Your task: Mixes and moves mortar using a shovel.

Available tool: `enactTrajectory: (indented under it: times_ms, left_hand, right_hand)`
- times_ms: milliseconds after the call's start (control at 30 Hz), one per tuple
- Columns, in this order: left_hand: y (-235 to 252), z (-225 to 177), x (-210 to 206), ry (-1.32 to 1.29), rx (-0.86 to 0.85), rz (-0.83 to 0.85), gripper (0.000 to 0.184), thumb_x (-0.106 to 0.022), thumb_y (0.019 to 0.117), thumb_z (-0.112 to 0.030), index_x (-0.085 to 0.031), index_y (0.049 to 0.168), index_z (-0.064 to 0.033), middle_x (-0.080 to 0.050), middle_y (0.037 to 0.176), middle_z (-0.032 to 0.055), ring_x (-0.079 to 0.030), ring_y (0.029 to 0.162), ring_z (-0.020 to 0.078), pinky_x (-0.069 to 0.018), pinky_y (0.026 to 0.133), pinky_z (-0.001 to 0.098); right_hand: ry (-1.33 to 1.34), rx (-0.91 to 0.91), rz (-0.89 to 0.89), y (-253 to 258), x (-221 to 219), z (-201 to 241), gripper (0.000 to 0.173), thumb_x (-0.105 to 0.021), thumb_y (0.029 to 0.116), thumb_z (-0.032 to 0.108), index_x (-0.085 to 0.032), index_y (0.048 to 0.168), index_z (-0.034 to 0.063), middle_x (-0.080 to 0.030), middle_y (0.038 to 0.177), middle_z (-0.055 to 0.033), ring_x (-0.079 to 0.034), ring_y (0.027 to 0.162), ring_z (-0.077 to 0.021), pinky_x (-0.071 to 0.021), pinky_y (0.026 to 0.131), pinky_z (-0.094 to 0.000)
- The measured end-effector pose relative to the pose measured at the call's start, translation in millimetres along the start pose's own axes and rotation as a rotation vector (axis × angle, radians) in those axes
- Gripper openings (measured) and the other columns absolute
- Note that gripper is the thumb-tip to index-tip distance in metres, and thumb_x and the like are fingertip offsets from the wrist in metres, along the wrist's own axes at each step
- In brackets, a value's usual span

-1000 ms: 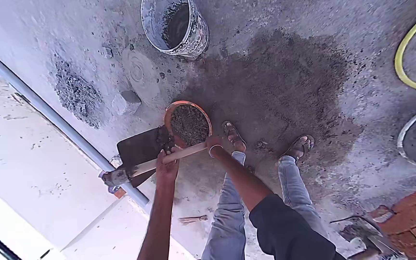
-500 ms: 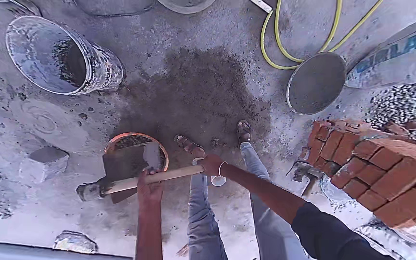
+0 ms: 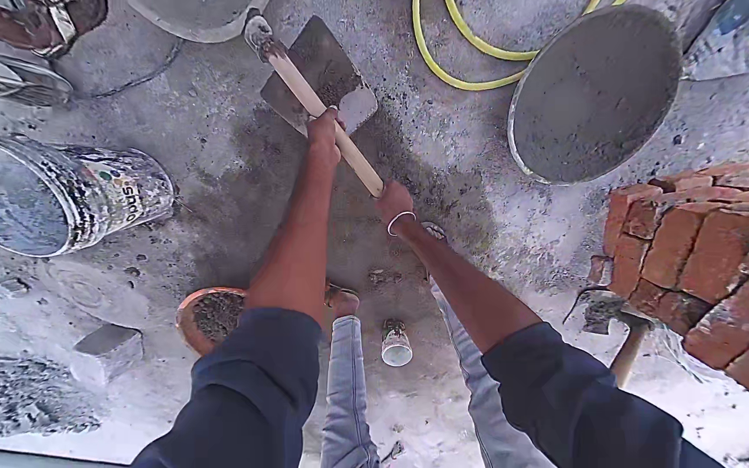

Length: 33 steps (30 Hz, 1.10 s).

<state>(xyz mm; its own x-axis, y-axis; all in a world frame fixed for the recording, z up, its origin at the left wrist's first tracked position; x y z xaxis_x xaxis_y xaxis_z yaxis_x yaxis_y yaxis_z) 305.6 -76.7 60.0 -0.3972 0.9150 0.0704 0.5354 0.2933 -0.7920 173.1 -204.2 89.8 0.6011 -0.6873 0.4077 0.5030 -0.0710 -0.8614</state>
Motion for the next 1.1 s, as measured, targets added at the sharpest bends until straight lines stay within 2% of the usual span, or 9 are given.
enactTrajectory:
  times_ms: [100, 233, 367, 467, 567, 767, 867, 967, 1100]
  left_hand:
    - [33.7, -29.9, -46.1, 0.254, -0.106, 0.019, 0.024, -0.049, 0.1088, -0.020, -0.048, 0.125, -0.0030, -0.056, 0.085, 0.0057, -0.061, 0.068, 0.0149, -0.0574, 0.066, 0.0317]
    - [48.7, -21.2, -73.4, 0.457, -0.006, -0.014, 0.019, -0.045, 0.1073, -0.019, -0.052, 0.120, -0.0081, -0.054, 0.087, 0.0036, -0.059, 0.070, 0.0154, -0.0558, 0.069, 0.0353]
    - [23.1, 27.0, -66.4, 0.454, 0.109, -0.008, 0.013, -0.046, 0.1074, -0.019, -0.050, 0.116, -0.0096, -0.052, 0.082, 0.0023, -0.057, 0.065, 0.0133, -0.0566, 0.065, 0.0325]
    - [-13.1, 66.2, -74.5, 0.449, 0.147, -0.011, 0.026, -0.047, 0.1091, -0.021, -0.048, 0.129, -0.0046, -0.053, 0.087, 0.0050, -0.058, 0.066, 0.0133, -0.0560, 0.064, 0.0309]
    - [-47.3, 110.9, -84.3, 0.430, 0.180, -0.030, 0.030, -0.048, 0.1088, -0.021, -0.045, 0.133, -0.0035, -0.052, 0.090, 0.0072, -0.058, 0.068, 0.0153, -0.0564, 0.065, 0.0325]
    - [-104.8, 198.4, -64.5, 0.405, 0.302, 0.032, 0.031, -0.047, 0.1098, -0.022, -0.045, 0.132, -0.0014, -0.054, 0.090, 0.0094, -0.059, 0.071, 0.0178, -0.0566, 0.068, 0.0353]
    - [-135.7, 254.7, -65.2, 0.456, 0.411, 0.075, 0.048, -0.049, 0.1091, -0.023, -0.031, 0.150, -0.0060, -0.055, 0.100, 0.0147, -0.060, 0.077, 0.0219, -0.0555, 0.069, 0.0380]
    - [-173.1, 300.4, -59.0, 0.501, 0.507, 0.107, 0.055, -0.052, 0.1087, -0.027, -0.029, 0.154, -0.0056, -0.058, 0.112, 0.0199, -0.063, 0.085, 0.0257, -0.0570, 0.075, 0.0417]
    - [-183.2, 306.4, -61.9, 0.462, 0.551, 0.130, 0.058, -0.051, 0.1088, -0.026, -0.024, 0.156, -0.0055, -0.060, 0.109, 0.0197, -0.064, 0.082, 0.0251, -0.0577, 0.073, 0.0404]
  right_hand:
    - [0.118, 0.085, -0.018, 63.0, 22.6, 8.8, 0.038, -0.068, 0.0965, 0.024, -0.064, 0.128, 0.0014, -0.069, 0.122, -0.0230, -0.067, 0.116, -0.0396, -0.0529, 0.093, -0.0604]
    - [0.169, 0.018, 0.008, 64.3, 29.9, 1.1, 0.039, -0.068, 0.0962, 0.023, -0.063, 0.129, 0.0045, -0.068, 0.124, -0.0214, -0.067, 0.116, -0.0378, -0.0550, 0.091, -0.0590]
    - [0.167, -0.075, 0.089, 17.3, 25.2, -35.7, 0.035, -0.070, 0.0955, 0.024, -0.067, 0.124, 0.0043, -0.070, 0.120, -0.0212, -0.068, 0.115, -0.0379, -0.0551, 0.091, -0.0594]
    - [0.207, -0.137, 0.125, -11.0, 19.4, -77.9, 0.037, -0.070, 0.0954, 0.023, -0.066, 0.127, 0.0033, -0.070, 0.120, -0.0232, -0.067, 0.115, -0.0402, -0.0536, 0.093, -0.0614]
    - [0.244, -0.158, 0.049, -42.1, 12.4, -126.4, 0.035, -0.072, 0.0950, 0.021, -0.065, 0.123, 0.0006, -0.069, 0.111, -0.0285, -0.067, 0.107, -0.0472, -0.0540, 0.083, -0.0661]
    - [0.062, -0.322, 0.185, -86.3, -22.0, -195.6, 0.043, -0.069, 0.0965, 0.025, -0.063, 0.131, 0.0001, -0.068, 0.122, -0.0268, -0.066, 0.116, -0.0435, -0.0530, 0.094, -0.0613]
    - [0.053, -0.452, 0.217, -118.7, -43.2, -231.8, 0.046, -0.065, 0.0984, 0.028, -0.060, 0.138, 0.0055, -0.068, 0.128, -0.0206, -0.066, 0.121, -0.0355, -0.0523, 0.100, -0.0540]
    - [0.067, -0.539, 0.240, -151.8, -61.9, -270.7, 0.044, -0.065, 0.0988, 0.027, -0.060, 0.138, 0.0080, -0.068, 0.128, -0.0197, -0.066, 0.121, -0.0347, -0.0525, 0.100, -0.0544]
    - [0.019, -0.511, 0.230, -151.5, -55.5, -291.3, 0.042, -0.067, 0.0973, 0.028, -0.063, 0.133, 0.0057, -0.069, 0.125, -0.0209, -0.066, 0.119, -0.0368, -0.0514, 0.100, -0.0564]
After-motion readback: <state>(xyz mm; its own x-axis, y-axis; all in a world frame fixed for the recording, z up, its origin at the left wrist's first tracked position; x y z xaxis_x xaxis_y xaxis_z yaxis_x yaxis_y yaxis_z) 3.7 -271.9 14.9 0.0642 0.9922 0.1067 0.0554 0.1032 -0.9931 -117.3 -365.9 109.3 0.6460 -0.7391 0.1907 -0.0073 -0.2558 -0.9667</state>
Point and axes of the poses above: each hand's wrist, its own y-axis towards the middle knuckle, its own x-axis out of the back of the hand, z = x × y, the point moved 3 cm from there along y, towards the middle knuckle
